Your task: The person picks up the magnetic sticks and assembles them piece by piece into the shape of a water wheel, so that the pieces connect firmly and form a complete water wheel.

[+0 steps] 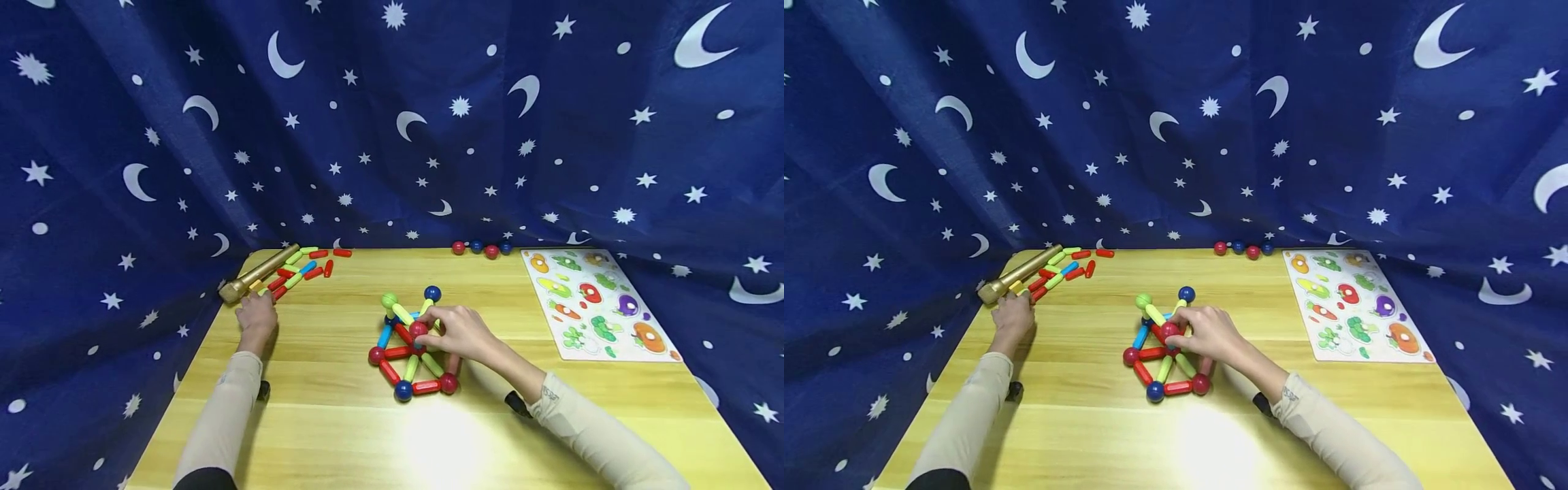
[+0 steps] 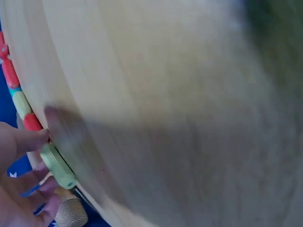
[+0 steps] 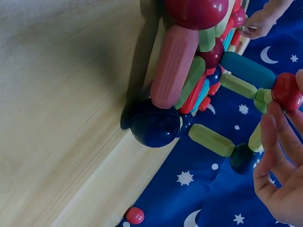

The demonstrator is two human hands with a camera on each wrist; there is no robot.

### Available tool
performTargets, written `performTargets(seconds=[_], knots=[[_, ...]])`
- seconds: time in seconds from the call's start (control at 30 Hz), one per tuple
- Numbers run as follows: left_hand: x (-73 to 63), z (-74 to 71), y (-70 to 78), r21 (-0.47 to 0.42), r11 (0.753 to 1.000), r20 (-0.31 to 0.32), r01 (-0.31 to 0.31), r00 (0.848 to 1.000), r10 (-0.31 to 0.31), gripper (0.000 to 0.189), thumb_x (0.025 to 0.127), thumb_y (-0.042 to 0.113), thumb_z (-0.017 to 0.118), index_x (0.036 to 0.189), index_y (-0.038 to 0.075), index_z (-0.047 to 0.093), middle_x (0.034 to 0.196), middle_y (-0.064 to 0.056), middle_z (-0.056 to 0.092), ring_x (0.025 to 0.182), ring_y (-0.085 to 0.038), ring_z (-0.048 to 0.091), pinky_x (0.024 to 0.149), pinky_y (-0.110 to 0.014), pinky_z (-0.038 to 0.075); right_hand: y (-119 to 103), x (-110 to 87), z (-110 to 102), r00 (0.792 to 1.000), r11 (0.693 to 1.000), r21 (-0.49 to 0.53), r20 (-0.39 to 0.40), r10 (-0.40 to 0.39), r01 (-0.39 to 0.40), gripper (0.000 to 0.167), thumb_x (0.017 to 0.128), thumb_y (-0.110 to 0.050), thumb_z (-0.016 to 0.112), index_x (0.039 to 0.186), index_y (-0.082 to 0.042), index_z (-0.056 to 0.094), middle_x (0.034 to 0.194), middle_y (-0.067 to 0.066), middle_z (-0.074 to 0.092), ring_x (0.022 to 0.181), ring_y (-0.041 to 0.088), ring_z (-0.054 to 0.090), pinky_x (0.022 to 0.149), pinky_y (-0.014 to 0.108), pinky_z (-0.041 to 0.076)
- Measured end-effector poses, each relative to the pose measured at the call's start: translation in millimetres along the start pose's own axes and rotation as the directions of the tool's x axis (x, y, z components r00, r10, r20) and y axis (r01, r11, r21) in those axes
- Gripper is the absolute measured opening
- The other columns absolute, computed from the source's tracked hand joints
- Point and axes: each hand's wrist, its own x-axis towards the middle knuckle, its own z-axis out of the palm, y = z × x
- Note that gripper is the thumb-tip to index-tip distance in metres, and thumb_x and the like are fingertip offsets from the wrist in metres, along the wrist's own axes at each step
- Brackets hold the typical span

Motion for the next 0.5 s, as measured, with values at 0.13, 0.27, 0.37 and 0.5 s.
performTargets(seconds=[0.13,0.27,0.37,0.5], knots=[[-0.2,1.5,-7.1,-0.014,0.999,0.004,-0.040,0.999,0.040,0.019,0.094,0.006,0.052,0.108,0.007,0.065,0.117,-0.031,0.053,0.111,-0.054,0.050,0.089,-0.066,0.040,-1.7,-0.1,-0.8,1.000,1.000,-0.003,0.002,-0.002,0.002,0.029,0.077,-0.041,0.080,0.098,-0.024,0.071,0.082,-0.007,0.073,0.052,0.000,0.042,0.050,0.020,0.034],[-0.7,3.6,-10.3,-0.010,0.990,-0.029,-0.138,0.990,0.138,0.018,0.091,0.003,0.057,0.106,0.006,0.066,0.111,-0.031,0.056,0.099,-0.053,0.056,0.079,-0.063,0.046,-2.0,0.8,-0.5,1.000,1.000,-0.003,0.013,-0.008,0.008,0.029,0.077,-0.040,0.080,0.099,-0.023,0.071,0.083,-0.005,0.074,0.052,0.000,0.041,0.050,0.019,0.033],[-1.7,5.8,-7.9,0.007,0.981,-0.027,-0.195,0.980,0.196,0.026,0.087,0.001,0.059,0.112,0.007,0.065,0.114,-0.027,0.060,0.097,-0.051,0.057,0.079,-0.063,0.044,-0.9,0.9,-0.2,1.000,1.000,-0.014,0.018,-0.013,0.013,0.030,0.078,-0.040,0.080,0.099,-0.022,0.071,0.083,-0.004,0.074,0.051,0.000,0.041,0.050,0.019,0.033],[-4.5,8.7,-1.2,0.029,0.976,-0.006,-0.216,0.976,0.216,0.040,0.083,-0.003,0.059,0.121,0.011,0.064,0.123,-0.020,0.061,0.105,-0.049,0.054,0.082,-0.066,0.037,-0.3,1.0,-1.0,1.000,1.000,-0.023,0.022,-0.010,0.010,0.030,0.078,-0.040,0.080,0.099,-0.021,0.070,0.083,-0.006,0.073,0.051,0.000,0.042,0.049,0.019,0.034]])
